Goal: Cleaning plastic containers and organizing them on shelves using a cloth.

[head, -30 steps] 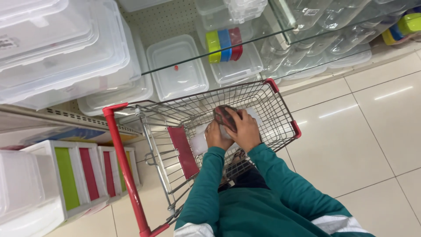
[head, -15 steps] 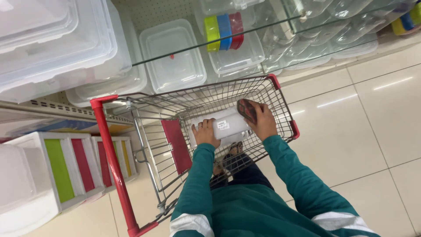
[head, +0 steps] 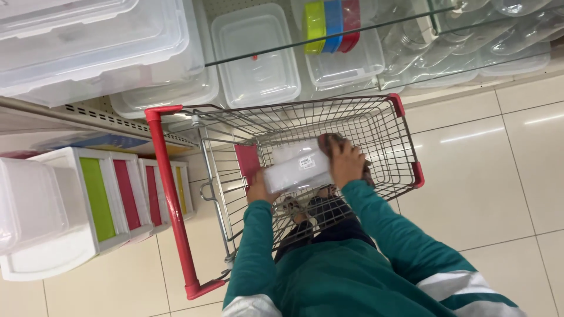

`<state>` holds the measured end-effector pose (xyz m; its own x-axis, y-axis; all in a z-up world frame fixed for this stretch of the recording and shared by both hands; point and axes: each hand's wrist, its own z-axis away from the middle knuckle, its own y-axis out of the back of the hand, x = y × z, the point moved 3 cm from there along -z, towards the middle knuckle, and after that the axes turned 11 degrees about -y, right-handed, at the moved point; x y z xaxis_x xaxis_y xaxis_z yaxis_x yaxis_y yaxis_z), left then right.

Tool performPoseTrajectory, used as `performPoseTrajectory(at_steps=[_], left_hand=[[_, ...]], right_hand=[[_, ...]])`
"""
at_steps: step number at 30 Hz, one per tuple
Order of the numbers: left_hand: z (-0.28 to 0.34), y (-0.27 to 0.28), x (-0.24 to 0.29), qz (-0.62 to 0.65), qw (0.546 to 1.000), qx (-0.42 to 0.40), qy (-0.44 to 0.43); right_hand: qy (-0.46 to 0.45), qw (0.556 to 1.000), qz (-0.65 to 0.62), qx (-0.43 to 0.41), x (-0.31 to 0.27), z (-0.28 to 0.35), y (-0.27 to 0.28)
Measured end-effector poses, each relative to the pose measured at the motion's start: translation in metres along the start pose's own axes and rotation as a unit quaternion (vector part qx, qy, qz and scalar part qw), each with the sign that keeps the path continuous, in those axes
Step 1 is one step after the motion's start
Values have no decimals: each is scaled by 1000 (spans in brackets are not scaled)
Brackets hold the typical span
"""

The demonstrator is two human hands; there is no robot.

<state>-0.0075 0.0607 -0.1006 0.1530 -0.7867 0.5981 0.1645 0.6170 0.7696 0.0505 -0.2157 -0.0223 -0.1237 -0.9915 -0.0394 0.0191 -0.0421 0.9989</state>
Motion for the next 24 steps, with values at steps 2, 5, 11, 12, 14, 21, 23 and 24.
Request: performPoseTrajectory(at_steps=[2, 5, 11, 12, 14, 21, 23, 24], left_hand=[[0, -9, -6, 9, 1000, 20, 7], [4, -5, -4, 20, 999, 24, 27], [4, 6, 2, 30, 999, 17, 21], [3, 5, 4, 42, 999, 14, 20], [0, 2, 3, 48, 999, 22, -11], [8, -36, -3, -105, 965, 71, -229], [14, -25, 10, -79, 980, 25, -179], [15, -21, 16, -55, 990, -17, -130]], right_hand=[[58, 997, -6, -54, -39, 19, -17], [156, 984, -58, -63, -93, 56, -19], [114, 986, -46, -109, -63, 26, -24], [67, 992, -17, -103, -38, 12, -37], [30, 995, -49, -80, -2, -2, -11], [-58, 982, -177, 5, 46, -3, 27], [-73, 980, -185, 25, 43, 2, 23], [-85, 976, -194, 49, 42, 3, 21]])
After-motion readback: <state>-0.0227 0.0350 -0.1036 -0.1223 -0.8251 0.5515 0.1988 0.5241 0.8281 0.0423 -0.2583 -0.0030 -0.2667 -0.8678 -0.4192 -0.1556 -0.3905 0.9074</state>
